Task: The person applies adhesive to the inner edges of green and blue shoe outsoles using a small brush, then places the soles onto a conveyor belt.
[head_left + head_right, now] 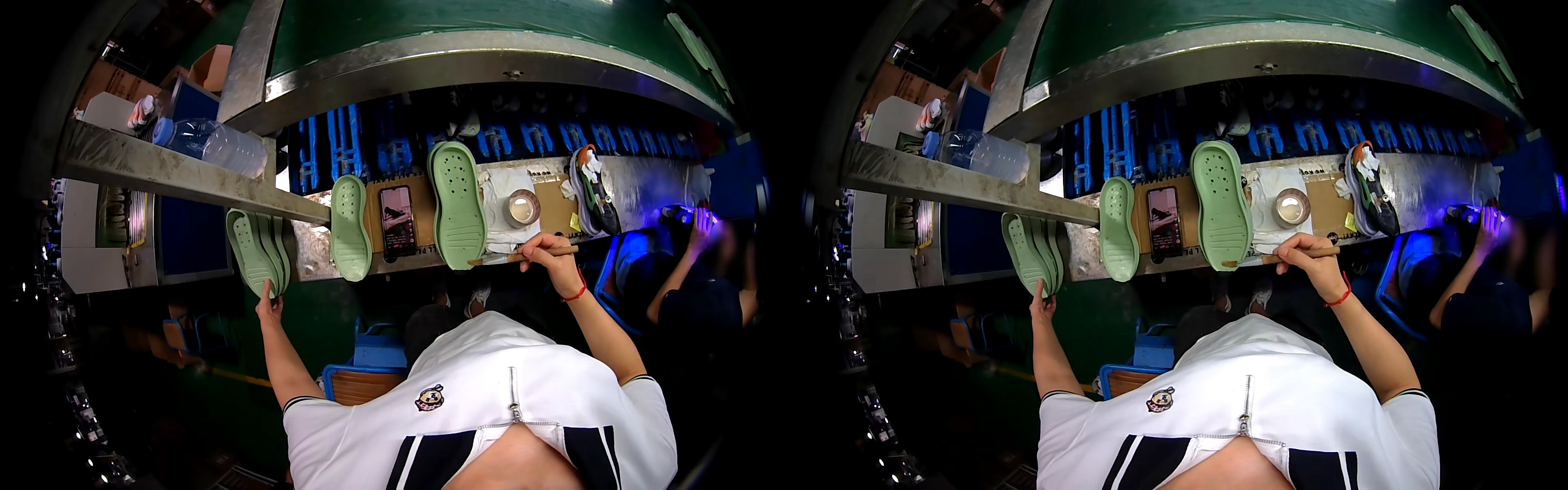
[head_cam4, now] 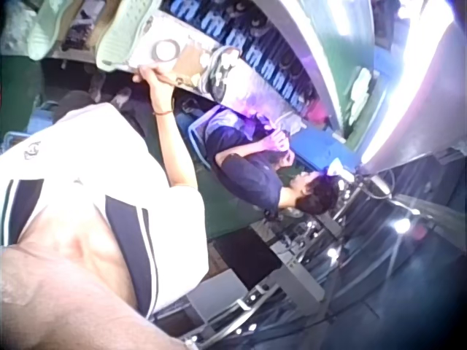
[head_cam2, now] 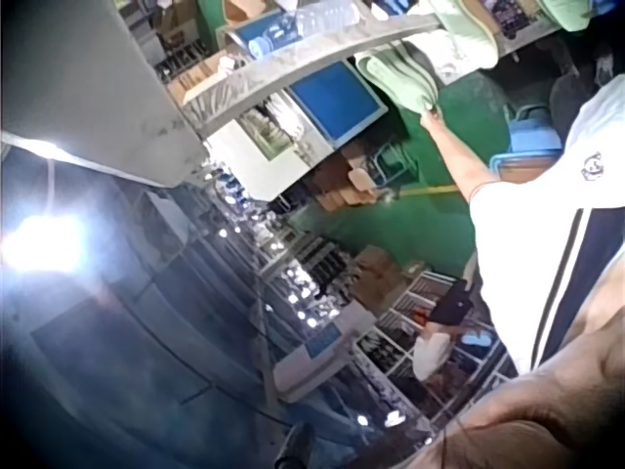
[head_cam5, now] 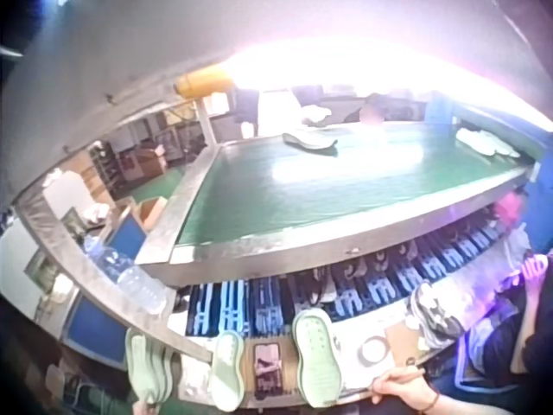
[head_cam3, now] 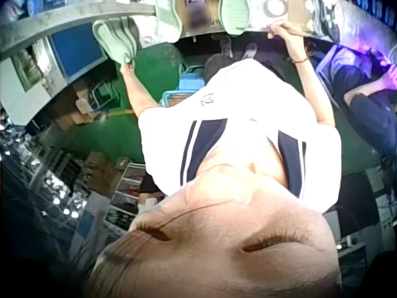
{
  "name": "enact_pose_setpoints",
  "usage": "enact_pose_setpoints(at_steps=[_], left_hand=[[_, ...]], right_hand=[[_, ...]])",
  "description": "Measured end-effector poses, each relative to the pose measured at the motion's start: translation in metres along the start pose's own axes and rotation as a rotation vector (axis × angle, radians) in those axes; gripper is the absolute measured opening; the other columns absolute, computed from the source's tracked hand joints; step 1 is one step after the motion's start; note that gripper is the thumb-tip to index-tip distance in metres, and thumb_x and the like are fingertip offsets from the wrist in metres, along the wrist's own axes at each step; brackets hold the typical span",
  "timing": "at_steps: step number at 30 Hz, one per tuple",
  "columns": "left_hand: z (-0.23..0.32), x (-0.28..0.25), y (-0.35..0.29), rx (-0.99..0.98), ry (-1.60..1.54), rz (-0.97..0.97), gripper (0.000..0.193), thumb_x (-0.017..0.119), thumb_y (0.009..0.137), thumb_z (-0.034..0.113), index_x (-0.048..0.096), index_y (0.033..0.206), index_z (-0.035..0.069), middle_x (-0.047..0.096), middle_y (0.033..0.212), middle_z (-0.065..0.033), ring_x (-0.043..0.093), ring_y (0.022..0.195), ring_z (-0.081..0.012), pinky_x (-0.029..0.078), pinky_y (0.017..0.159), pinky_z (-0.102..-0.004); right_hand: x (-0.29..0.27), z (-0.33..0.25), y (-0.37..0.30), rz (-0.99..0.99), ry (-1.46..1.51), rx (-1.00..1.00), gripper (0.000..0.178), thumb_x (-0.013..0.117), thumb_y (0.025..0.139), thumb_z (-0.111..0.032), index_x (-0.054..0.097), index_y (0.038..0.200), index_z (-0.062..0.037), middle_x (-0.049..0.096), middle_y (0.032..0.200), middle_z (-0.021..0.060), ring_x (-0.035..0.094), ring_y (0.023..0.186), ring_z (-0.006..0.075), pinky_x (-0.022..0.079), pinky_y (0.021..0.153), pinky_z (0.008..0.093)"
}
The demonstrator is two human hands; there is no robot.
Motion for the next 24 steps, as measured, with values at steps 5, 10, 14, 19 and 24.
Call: enact_pose_setpoints(at_steps=[5,10,14,19,24], left_hand=[[-0.007,0.004,0.017,-0.164,-0.142,-0.245,0.060,0.083,0.061,0.046,0.057,0.100,0.008,0.055,0.092,-0.0076,0.051,0.069,-0.0194,0.049,0.069,-0.0349],[-0.009,0.052,-0.020,-0.153,-0.148,-0.247,0.071,0.084,0.059,0.048,0.052,0.112,0.013,0.055,0.103,-0.0072,0.050,0.085,-0.0200,0.044,0.070,-0.0366],[-0.002,0.056,-0.029,-0.066,-0.179,-0.270,0.074,0.083,0.061,0.045,0.050,0.119,0.014,0.051,0.118,-0.0073,0.048,0.098,-0.0213,0.043,0.078,-0.0391],[-0.024,0.067,-0.090,0.089,-0.397,-0.404,0.070,0.075,0.075,0.030,0.040,0.132,0.008,0.044,0.132,-0.0104,0.042,0.121,-0.0301,0.038,0.098,-0.0475],[-0.101,0.014,-0.153,0.065,-0.314,-0.346,0.066,0.072,0.079,0.030,0.040,0.132,0.007,0.046,0.131,-0.0087,0.043,0.120,-0.0255,0.039,0.097,-0.0433]], right_hand=[[0.001,0.006,-0.002,-0.012,0.001,0.043,0.012,0.059,0.086,-0.008,0.063,0.083,0.0031,0.064,0.076,0.0087,0.061,0.064,0.0129,0.049,0.063,0.0233],[0.000,0.005,-0.004,-0.023,-0.034,0.056,0.012,0.059,0.086,-0.007,0.063,0.084,0.0029,0.064,0.076,0.0083,0.062,0.065,0.0128,0.049,0.063,0.0234],[0.004,0.003,-0.003,-0.043,-0.033,0.078,0.011,0.058,0.086,-0.007,0.063,0.084,0.0029,0.064,0.076,0.0082,0.062,0.065,0.0127,0.049,0.063,0.0234],[0.001,0.006,-0.001,-0.049,-0.036,0.070,0.011,0.058,0.086,-0.007,0.063,0.084,0.0031,0.065,0.076,0.0086,0.062,0.066,0.0127,0.049,0.064,0.0233],[-0.003,0.012,0.000,-0.044,-0.014,0.062,0.011,0.058,0.086,-0.006,0.063,0.084,0.0033,0.065,0.077,0.0089,0.062,0.066,0.0127,0.049,0.063,0.0237]])
Point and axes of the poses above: each hand's wrist, its own y-axis towards the middle knuckle, its own x-axis out of the palm, z = x × y, the point moved 7 cm from there along y, towards the middle knuckle
